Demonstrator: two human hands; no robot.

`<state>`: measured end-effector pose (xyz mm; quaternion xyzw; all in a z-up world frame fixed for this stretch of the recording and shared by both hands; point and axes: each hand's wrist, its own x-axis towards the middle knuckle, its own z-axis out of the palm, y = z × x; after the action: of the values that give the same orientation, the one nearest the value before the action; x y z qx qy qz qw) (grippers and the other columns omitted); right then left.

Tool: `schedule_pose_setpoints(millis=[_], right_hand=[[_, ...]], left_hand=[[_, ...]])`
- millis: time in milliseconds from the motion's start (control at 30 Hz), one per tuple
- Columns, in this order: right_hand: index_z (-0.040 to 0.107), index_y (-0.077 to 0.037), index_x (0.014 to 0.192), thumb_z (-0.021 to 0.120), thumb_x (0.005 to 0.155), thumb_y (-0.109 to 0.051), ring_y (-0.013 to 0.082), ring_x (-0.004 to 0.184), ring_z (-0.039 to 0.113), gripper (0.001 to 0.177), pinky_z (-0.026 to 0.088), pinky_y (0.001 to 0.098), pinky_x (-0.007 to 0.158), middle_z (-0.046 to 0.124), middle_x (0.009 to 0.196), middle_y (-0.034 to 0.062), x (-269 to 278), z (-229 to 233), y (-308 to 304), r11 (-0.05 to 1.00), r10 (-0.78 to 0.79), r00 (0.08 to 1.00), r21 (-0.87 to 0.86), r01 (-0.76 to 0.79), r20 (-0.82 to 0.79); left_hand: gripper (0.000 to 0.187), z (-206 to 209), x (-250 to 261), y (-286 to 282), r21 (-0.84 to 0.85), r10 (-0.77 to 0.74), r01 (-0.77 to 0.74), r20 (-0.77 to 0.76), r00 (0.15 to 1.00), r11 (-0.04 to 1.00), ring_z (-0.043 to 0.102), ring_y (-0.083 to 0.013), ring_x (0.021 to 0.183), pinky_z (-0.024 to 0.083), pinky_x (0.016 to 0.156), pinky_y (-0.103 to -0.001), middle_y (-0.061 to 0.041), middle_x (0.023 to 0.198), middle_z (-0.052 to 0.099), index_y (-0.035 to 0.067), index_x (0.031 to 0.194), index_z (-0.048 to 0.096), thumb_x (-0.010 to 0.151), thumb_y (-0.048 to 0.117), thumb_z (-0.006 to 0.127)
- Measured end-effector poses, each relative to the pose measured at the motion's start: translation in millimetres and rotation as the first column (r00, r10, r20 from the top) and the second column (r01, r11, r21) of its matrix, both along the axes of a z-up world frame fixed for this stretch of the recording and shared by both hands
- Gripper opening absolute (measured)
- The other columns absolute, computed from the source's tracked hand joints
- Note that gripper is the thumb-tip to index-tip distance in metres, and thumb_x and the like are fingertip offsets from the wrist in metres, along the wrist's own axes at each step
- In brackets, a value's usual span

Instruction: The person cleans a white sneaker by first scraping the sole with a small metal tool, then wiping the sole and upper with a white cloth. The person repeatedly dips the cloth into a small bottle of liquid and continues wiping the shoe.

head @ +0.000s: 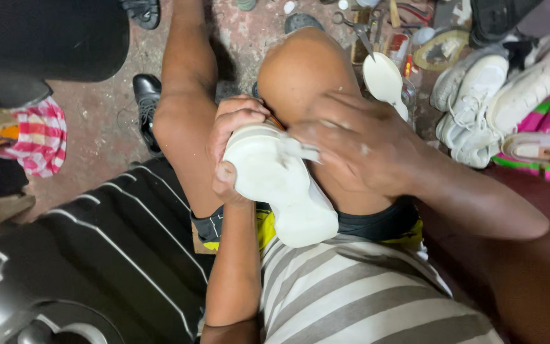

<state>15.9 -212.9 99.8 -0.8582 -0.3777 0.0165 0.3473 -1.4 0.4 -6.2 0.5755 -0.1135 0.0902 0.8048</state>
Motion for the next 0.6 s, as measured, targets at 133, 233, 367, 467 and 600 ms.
schedule_pose_setpoints(millis=[133, 233, 367, 467, 600], right_hand=[[0.062, -0.004, 0.123, 0.078, 0.082, -0.002, 0.0254, 0.094, 0.067, 0.044, 0.058, 0.0381, 0.078, 0.063, 0.107, 0.009, -18.6, -7.7, -2.8, 0.988, 0.072, 0.997, 0.141, -0.07, -0.008], [0.064, -0.001, 0.128, 0.079, 0.092, 0.001, 0.0188, 0.096, 0.068, 0.039, 0.059, 0.0314, 0.079, 0.064, 0.11, 0.0074, -16.1, -12.7, 4.9, 0.951, 0.07, 0.998, 0.303, -0.065, -0.006], [0.067, 0.0, 0.119, 0.078, 0.08, -0.003, 0.028, 0.094, 0.064, 0.041, 0.055, 0.0397, 0.08, 0.063, 0.104, 0.011, -4.8, 0.5, 5.9, 0.999, 0.02, 0.999, 0.041, -0.022, 0.045], [0.067, -0.001, 0.118, 0.077, 0.081, -0.001, 0.0257, 0.09, 0.064, 0.038, 0.054, 0.0389, 0.077, 0.063, 0.101, 0.0092, -7.9, 1.1, 9.3, 0.994, 0.109, 0.993, 0.027, -0.11, 0.04], [0.065, -0.002, 0.118, 0.075, 0.083, -0.001, 0.0249, 0.09, 0.064, 0.036, 0.055, 0.0389, 0.078, 0.062, 0.102, 0.0086, -23.2, 2.2, 13.0, 0.981, 0.188, 0.977, 0.039, -0.192, 0.101]], left_hand=[[0.075, -3.8, -3.3, 1.4, -0.065, 0.048, -0.05, -0.024, 0.999, 0.997, 0.057, -0.0298, 0.107, 0.041, 0.103, -0.043, -0.021, 0.107, 0.062, -0.003, 0.113, 0.065, 0.094, 0.067, 0.045], [0.075, -5.9, -1.0, -2.1, -0.08, 0.027, -0.027, 0.005, 1.0, 0.996, 0.057, -0.0292, 0.106, 0.042, 0.102, -0.043, -0.02, 0.106, 0.062, -0.003, 0.112, 0.065, 0.094, 0.067, 0.044], [0.076, -2.7, -2.8, -4.1, -0.096, 0.006, -0.007, -0.016, 1.0, 0.995, 0.056, -0.0292, 0.109, 0.043, 0.102, -0.042, -0.02, 0.108, 0.06, -0.004, 0.114, 0.065, 0.095, 0.067, 0.045], [0.078, -2.4, -2.2, -1.6, -0.061, -0.004, 0.003, -0.029, 1.0, 0.998, 0.056, -0.0291, 0.113, 0.043, 0.103, -0.041, -0.021, 0.112, 0.06, -0.005, 0.116, 0.064, 0.099, 0.068, 0.041], [0.078, -3.0, -1.6, 2.4, -0.052, 0.004, -0.005, -0.016, 1.0, 0.999, 0.057, -0.0273, 0.111, 0.045, 0.101, -0.04, -0.02, 0.114, 0.059, -0.004, 0.118, 0.064, 0.106, 0.065, 0.03]])
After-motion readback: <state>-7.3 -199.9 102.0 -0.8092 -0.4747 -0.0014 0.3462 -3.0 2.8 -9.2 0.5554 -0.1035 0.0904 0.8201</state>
